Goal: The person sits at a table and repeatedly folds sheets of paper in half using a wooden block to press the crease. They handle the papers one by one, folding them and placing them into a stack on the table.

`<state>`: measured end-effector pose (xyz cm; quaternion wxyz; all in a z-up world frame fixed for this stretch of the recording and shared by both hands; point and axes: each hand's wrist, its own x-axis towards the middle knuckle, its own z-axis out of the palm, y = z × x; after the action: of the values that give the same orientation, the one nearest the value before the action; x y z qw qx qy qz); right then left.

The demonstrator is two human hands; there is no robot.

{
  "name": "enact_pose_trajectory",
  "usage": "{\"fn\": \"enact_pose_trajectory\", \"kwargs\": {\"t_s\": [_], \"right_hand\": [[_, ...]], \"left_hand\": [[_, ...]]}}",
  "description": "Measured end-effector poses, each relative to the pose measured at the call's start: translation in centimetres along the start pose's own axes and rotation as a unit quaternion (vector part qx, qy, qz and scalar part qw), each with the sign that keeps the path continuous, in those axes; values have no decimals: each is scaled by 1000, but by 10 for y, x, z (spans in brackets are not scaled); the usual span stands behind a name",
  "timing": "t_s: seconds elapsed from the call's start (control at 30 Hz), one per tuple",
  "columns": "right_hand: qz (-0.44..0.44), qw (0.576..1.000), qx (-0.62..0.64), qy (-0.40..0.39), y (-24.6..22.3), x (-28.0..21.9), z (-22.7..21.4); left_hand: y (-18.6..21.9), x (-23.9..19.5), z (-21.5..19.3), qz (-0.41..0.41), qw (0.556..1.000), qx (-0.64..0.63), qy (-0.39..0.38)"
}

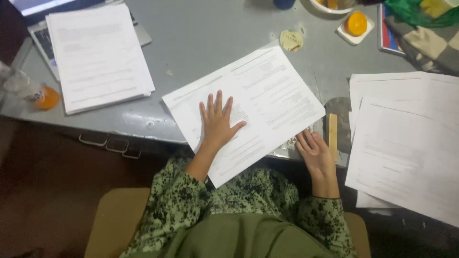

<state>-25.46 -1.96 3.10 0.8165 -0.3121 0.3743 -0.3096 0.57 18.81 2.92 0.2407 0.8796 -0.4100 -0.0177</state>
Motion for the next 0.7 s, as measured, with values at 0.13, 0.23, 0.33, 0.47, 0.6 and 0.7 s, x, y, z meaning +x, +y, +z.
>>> {"fn": "enact_pose_trajectory", "kwargs": {"t_s": [0.13, 0.23, 0.33, 0.47, 0.6, 0.7], "right_hand": [[23, 998, 45, 29, 6, 19, -10], [-32, 999, 22, 11, 17, 44, -24], [-90, 984, -151, 31, 18, 43, 1], [-163, 925, -334, 78, 17, 57, 17], [-227, 879, -399, 125, 25, 67, 7], [-252, 874, -401, 106, 26, 66, 10]], "left_hand": [[-7, -1, 0, 6, 1000, 12, 13], [-28, 1, 11, 43, 997, 17, 55], [-52, 9, 26, 64, 994, 8, 86], [-62, 13, 30, 47, 995, -16, 88], [-54, 11, 22, 42, 996, -16, 82], [-45, 11, 10, 29, 997, -20, 71]]}}
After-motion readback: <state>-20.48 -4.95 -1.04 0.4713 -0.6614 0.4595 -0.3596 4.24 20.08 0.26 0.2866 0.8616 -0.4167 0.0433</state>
